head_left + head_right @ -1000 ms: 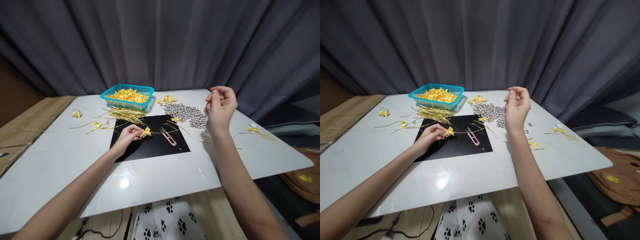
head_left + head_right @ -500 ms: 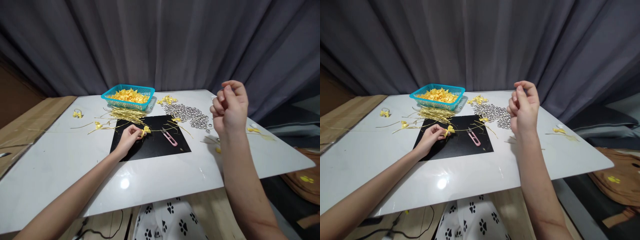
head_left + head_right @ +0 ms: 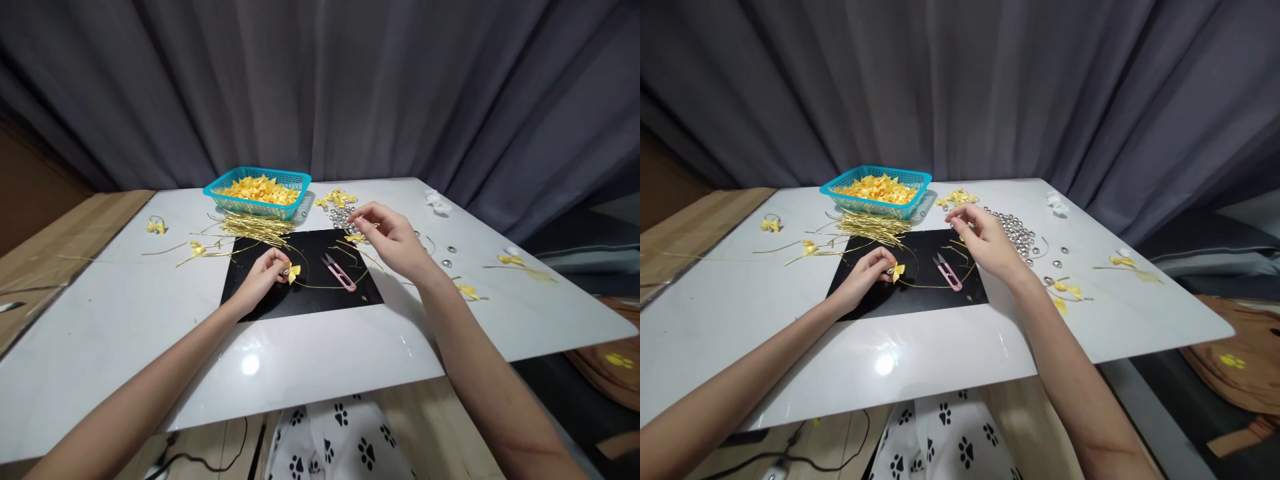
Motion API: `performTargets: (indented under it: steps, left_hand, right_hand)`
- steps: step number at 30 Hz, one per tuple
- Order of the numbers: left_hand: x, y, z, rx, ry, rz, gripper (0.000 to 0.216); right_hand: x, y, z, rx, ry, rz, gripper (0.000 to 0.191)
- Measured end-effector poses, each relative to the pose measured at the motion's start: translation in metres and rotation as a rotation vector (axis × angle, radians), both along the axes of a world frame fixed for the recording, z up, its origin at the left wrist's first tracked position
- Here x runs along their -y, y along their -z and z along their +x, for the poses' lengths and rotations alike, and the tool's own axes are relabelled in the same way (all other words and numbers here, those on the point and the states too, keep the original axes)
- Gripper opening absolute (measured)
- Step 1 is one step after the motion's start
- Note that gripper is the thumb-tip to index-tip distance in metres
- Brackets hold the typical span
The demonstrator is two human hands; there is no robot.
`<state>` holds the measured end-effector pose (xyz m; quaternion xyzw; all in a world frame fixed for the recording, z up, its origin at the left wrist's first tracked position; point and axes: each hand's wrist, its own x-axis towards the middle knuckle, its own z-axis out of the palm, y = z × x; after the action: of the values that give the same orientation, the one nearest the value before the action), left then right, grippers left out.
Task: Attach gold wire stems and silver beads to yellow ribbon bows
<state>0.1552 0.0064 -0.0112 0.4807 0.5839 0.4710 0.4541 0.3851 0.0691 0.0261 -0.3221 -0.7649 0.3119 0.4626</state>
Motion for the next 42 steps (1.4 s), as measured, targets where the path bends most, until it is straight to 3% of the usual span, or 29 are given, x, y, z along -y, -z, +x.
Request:
performTargets:
  steps: [3,5,9,12,15,20,22,24,30,34,38,42]
  left_hand:
    - [0.0,-0.001,-0.002,0.02,0.024,0.008,0.013]
    - [0.0,-0.001,-0.003,0.037,0.05,0.012,0.014]
    - [0.002,0.0,-0.004,0.073,0.192,0.006,0.016]
    - [0.005,0.0,-0.003,0.085,0.312,-0.006,0.017]
    - [0.005,0.0,-0.002,0.08,0.298,-0.019,0.019]
    - [0.002,0.002,-0.004,0.099,0.154,-0.017,0.022]
    - [0.001,0.003,-0.004,0.14,0.12,-0.028,0.025]
    - [-0.001,0.003,-0.004,0.185,0.087,-0.042,0.029]
    - [-0.003,0.004,-0.004,0.237,-0.007,-0.043,0.037]
    - [-0.005,0.006,-0.005,0.264,-0.073,-0.01,0.041]
    - [-0.007,0.009,-0.006,0.252,-0.13,0.026,0.042]
    - [-0.005,0.008,-0.003,0.166,-0.12,0.057,0.041]
  right_hand:
    - [-0.018,0.01,0.01,0.211,0.262,0.211,0.012]
    - [-0.031,0.015,0.02,0.272,0.365,0.264,0.012]
    - [-0.05,0.024,0.037,0.313,0.504,0.335,0.013]
    - [-0.054,0.029,0.037,0.317,0.524,0.297,0.013]
    - [-0.045,0.03,0.02,0.256,0.392,0.132,0.012]
    - [-0.002,0.025,-0.026,0.029,-0.211,-0.199,0.015]
    - [0.013,0.023,-0.035,0.048,-0.36,-0.371,0.019]
    - [0.02,0.024,-0.039,0.082,-0.396,-0.436,0.019]
    - [0.011,0.049,-0.05,-0.003,-0.246,-0.358,0.013]
    - [0.015,0.054,-0.055,-0.003,-0.424,-0.467,0.014]
    - [0.027,0.043,-0.052,0.041,-0.636,-0.525,0.014]
    - [0.037,0.029,-0.046,0.041,-0.743,-0.505,0.013]
